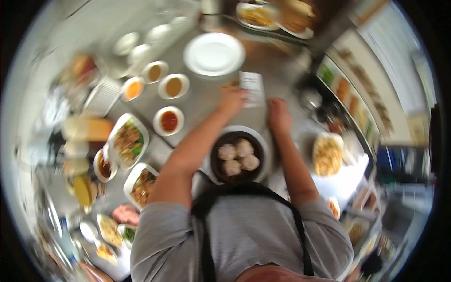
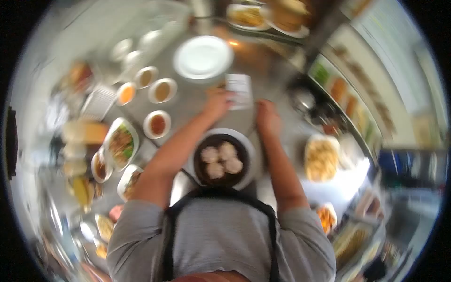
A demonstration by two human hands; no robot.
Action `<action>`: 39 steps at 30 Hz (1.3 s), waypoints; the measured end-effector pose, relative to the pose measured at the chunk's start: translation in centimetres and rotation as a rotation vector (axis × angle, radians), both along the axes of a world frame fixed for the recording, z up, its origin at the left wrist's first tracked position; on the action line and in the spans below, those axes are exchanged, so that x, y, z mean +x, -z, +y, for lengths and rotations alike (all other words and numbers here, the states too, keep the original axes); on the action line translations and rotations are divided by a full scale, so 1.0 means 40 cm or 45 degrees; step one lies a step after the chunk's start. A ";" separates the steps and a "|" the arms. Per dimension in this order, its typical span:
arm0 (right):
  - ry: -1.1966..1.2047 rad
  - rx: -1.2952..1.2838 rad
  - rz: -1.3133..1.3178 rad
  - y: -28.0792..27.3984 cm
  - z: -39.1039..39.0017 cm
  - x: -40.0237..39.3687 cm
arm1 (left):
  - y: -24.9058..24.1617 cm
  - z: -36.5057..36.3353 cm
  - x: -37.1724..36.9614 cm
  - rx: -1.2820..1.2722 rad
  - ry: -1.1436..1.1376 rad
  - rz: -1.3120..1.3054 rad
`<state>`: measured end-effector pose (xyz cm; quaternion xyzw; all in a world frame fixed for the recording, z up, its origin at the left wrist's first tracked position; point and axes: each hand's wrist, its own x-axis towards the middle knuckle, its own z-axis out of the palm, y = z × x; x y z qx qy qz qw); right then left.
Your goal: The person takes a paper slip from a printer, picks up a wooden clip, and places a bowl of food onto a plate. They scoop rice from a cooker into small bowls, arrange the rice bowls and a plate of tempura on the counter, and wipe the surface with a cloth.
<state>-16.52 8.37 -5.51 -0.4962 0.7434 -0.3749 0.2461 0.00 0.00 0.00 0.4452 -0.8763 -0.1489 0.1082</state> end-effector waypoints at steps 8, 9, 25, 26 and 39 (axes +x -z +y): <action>-0.074 -0.285 0.504 -0.055 0.069 -0.374 | -0.252 -0.021 0.085 -0.585 -0.506 0.680; -0.069 -0.255 0.510 -0.053 0.069 -0.376 | -0.317 -0.033 0.193 -0.769 -0.670 0.632; 0.145 -0.085 0.671 -0.092 0.075 -0.338 | -0.420 -0.148 1.177 -0.846 -1.745 -0.169; 0.136 -0.089 0.667 -0.092 0.076 -0.340 | -0.407 -0.148 1.172 -0.670 -1.810 -0.275; 0.102 -0.107 0.544 -0.105 0.084 -0.367 | -1.043 -0.167 0.608 -0.593 -0.904 1.209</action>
